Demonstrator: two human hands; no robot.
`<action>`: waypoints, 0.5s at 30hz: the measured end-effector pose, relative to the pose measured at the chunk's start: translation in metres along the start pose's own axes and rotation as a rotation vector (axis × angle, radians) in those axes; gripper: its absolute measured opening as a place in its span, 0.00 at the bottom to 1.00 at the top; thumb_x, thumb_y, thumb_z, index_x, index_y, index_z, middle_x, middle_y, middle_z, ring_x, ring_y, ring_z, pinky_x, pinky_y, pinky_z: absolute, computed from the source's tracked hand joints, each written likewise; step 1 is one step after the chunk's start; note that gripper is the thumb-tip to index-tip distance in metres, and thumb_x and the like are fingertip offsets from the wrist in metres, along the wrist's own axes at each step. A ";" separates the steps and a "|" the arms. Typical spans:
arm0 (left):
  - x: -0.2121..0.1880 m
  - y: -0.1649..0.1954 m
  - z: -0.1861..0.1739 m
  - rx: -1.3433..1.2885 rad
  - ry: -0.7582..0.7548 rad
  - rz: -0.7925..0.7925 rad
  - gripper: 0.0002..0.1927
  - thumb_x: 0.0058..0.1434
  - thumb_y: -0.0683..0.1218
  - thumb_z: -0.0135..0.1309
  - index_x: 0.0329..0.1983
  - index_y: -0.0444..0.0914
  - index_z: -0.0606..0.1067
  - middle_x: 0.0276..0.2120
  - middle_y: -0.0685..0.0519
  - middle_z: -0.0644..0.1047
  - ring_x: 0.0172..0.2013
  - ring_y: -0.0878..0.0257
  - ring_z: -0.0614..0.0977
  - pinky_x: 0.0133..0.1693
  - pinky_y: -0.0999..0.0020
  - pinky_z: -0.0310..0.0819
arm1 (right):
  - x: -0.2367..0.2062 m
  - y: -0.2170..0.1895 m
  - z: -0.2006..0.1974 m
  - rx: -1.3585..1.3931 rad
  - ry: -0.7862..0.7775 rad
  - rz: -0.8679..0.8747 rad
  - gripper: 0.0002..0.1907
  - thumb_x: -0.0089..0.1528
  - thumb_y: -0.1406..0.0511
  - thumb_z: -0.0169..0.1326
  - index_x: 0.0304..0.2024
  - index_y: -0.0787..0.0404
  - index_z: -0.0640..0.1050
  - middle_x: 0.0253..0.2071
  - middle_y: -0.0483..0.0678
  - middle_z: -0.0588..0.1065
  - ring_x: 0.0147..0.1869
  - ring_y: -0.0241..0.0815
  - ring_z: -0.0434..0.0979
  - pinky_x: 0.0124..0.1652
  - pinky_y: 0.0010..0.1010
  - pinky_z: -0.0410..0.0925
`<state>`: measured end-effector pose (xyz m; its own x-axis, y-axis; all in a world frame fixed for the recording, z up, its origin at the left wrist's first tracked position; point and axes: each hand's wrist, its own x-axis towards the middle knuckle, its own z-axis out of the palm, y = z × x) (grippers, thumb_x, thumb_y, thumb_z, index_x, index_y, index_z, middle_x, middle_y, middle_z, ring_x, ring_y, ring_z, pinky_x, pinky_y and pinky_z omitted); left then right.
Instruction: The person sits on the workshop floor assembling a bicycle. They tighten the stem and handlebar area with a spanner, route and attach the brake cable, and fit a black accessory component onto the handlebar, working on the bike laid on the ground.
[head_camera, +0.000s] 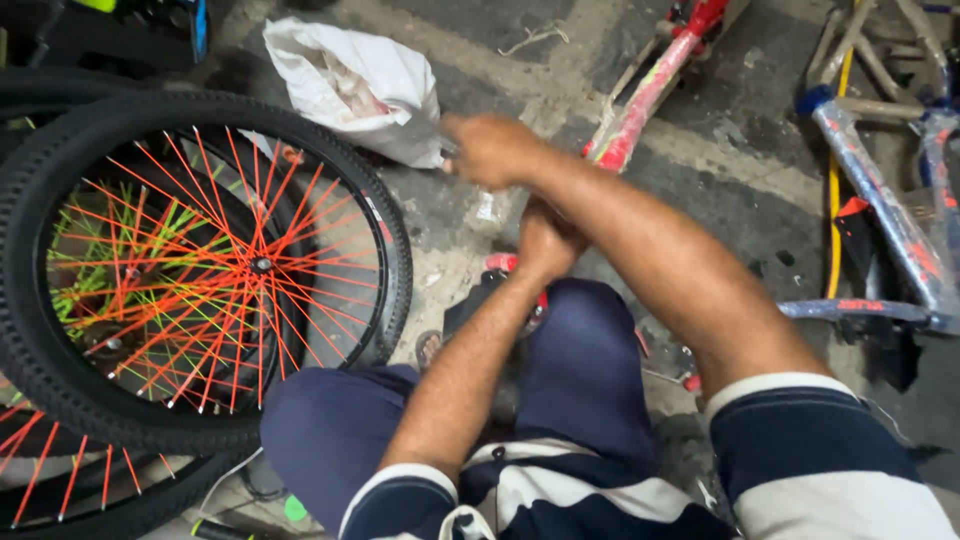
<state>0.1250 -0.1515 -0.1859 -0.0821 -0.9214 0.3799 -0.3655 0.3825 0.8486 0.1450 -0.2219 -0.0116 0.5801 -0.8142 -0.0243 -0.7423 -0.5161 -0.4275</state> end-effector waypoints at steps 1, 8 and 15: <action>0.005 0.010 -0.008 0.001 0.035 -0.037 0.22 0.51 0.53 0.66 0.45 0.36 0.79 0.44 0.43 0.81 0.50 0.49 0.81 0.53 0.55 0.74 | 0.020 0.019 -0.006 0.248 -0.095 0.176 0.27 0.57 0.55 0.64 0.52 0.63 0.72 0.30 0.48 0.79 0.28 0.43 0.80 0.27 0.39 0.72; 0.012 0.061 -0.041 -0.074 0.103 0.003 0.17 0.48 0.48 0.67 0.40 0.38 0.81 0.39 0.46 0.82 0.48 0.47 0.80 0.52 0.55 0.75 | -0.043 0.207 -0.012 1.715 0.743 0.504 0.12 0.63 0.67 0.64 0.48 0.60 0.80 0.32 0.46 0.75 0.32 0.42 0.73 0.33 0.37 0.71; 0.007 0.046 -0.037 -0.090 0.089 0.020 0.22 0.42 0.47 0.71 0.41 0.39 0.80 0.41 0.48 0.82 0.49 0.48 0.79 0.52 0.57 0.74 | -0.233 0.084 0.063 1.632 1.401 -0.020 0.08 0.72 0.63 0.53 0.46 0.58 0.69 0.40 0.48 0.72 0.52 0.46 0.70 0.61 0.45 0.63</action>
<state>0.1421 -0.1381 -0.1302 -0.0040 -0.9053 0.4247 -0.2791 0.4089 0.8689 -0.0315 -0.0589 -0.0987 -0.5496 -0.8180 0.1699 0.5774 -0.5188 -0.6304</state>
